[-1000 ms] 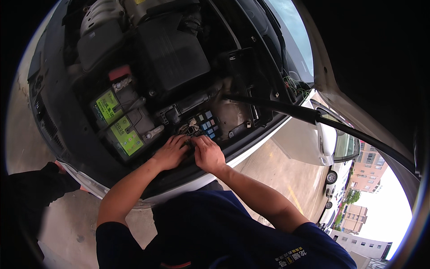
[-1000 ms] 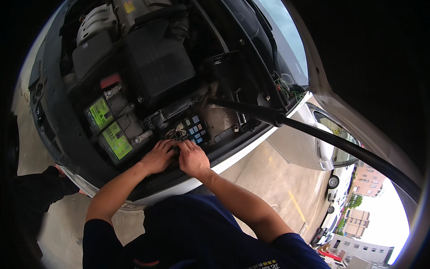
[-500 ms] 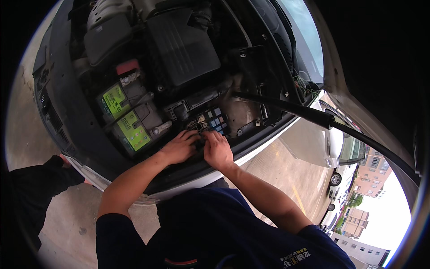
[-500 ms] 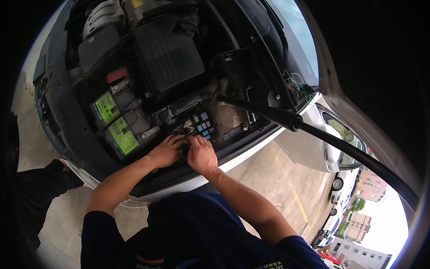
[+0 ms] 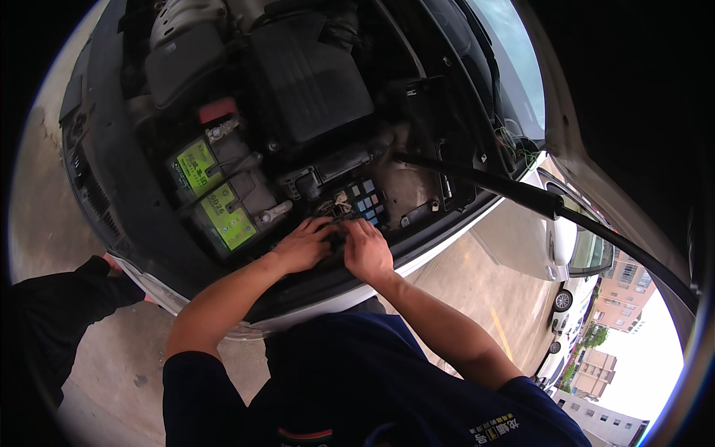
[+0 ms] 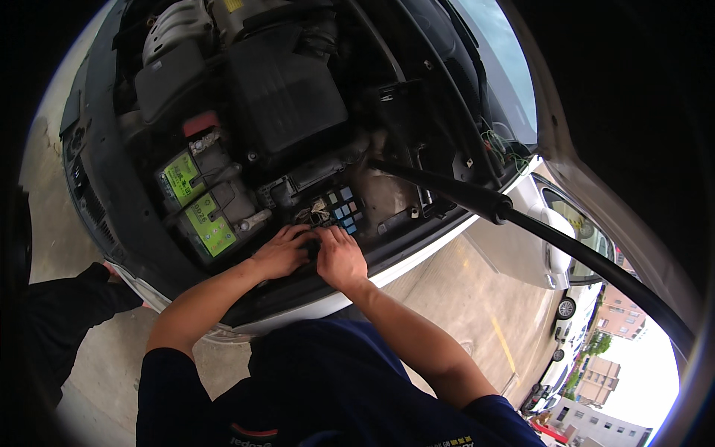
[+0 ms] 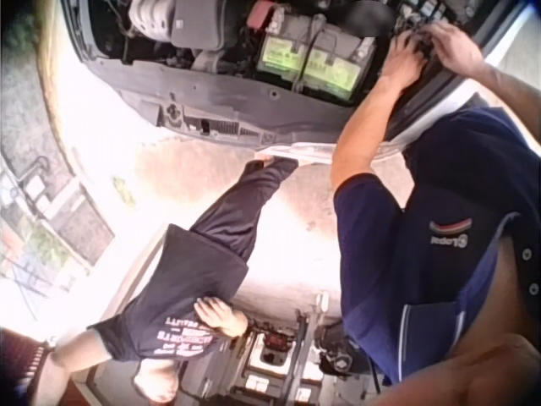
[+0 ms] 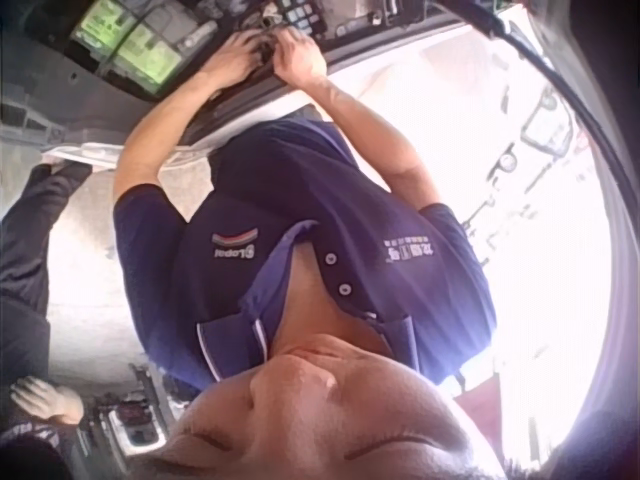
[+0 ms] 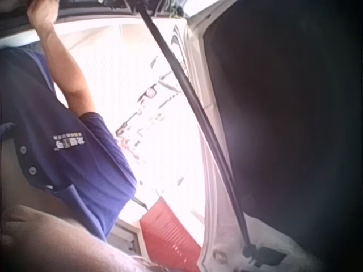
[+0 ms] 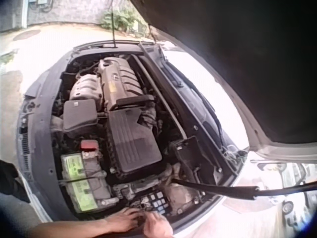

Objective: The person unclips and pries a vehicle fuse box casing using a screwdriver, then unplugs wire harness connectors and removes the assembly by hand.

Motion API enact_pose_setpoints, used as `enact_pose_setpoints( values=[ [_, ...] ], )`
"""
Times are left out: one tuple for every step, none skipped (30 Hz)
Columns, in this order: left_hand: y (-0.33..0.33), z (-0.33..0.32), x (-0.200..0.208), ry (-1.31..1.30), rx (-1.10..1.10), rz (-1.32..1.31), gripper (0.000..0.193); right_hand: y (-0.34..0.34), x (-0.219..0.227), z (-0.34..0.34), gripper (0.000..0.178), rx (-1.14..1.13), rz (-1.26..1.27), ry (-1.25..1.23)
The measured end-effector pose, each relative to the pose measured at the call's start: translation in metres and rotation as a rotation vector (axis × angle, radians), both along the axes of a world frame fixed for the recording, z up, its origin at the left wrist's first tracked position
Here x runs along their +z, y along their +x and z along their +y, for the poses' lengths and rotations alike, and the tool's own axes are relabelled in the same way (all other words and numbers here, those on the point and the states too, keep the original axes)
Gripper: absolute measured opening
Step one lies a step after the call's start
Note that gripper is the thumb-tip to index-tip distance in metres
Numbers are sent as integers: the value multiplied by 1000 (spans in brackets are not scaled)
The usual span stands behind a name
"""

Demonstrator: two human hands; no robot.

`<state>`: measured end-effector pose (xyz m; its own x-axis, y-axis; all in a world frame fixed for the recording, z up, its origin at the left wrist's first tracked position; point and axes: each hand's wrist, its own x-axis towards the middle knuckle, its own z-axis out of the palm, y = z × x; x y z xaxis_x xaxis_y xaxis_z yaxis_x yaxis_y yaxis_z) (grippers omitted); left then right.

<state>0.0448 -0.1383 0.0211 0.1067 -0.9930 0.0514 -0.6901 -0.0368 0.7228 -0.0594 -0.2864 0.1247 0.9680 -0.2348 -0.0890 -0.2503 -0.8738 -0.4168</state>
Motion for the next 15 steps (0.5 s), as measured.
enact_pose_setpoints(
  values=[
    [0, -1, 0, 2, 3, -1, 18, 0, -1, 0, 30, 3, -1, 2],
    [-1, -1, 0, 13, -1, 15, 19, 0, -1, -1, 29, 13, 14, -12],
    [-1, 0, -1, 24, -5, 32, 20, 0, -1, -2, 28, 24, 30, -27],
    [-2, 2, -4, 25, -2, 31, 20, 0, -2, -2, 27, 24, 60, -39],
    [-3, 6, -7, -27, 17, 0, 20, -1, -2, -2, 27, 28, 61, -38],
    [-4, 9, -9, -79, 35, -31, 21, -1, -2, -1, 25, 21, 110, -54],
    [-3, 11, -12, -78, 40, -30, 21, -1, -2, -1, 25, 13, 160, -72],
    [3, 14, -6, -71, 18, -25, 21, -2, -2, -1, 25, 14, 162, -69],
    [7, 15, -2, -65, -3, -20, 23, -2, -2, -1, 24, 55, 237, -96],
    [7, 14, -4, -63, -3, -17, 23, -2, -2, -2, 24, 96, 312, -122],
    [6, 14, -5, -87, 2, 3, 23, 1, 0, 0, 24, 102, 313, -119],
    [6, 14, -7, -111, 7, 24, 24, 4, 4, 1, 26, 161, 464, -105],
    [6, 16, -9, -107, 13, 26, 24, 6, 6, 2, 28, 220, 617, -91],
    [7, 16, -9, -108, 5, 17, 24, 8, 7, 1, 30, 229, 661, -70],
    [7, 16, -10, -109, -3, 9, 25, 9, 7, 0, 30, 233, 664, -70]
  ],
)
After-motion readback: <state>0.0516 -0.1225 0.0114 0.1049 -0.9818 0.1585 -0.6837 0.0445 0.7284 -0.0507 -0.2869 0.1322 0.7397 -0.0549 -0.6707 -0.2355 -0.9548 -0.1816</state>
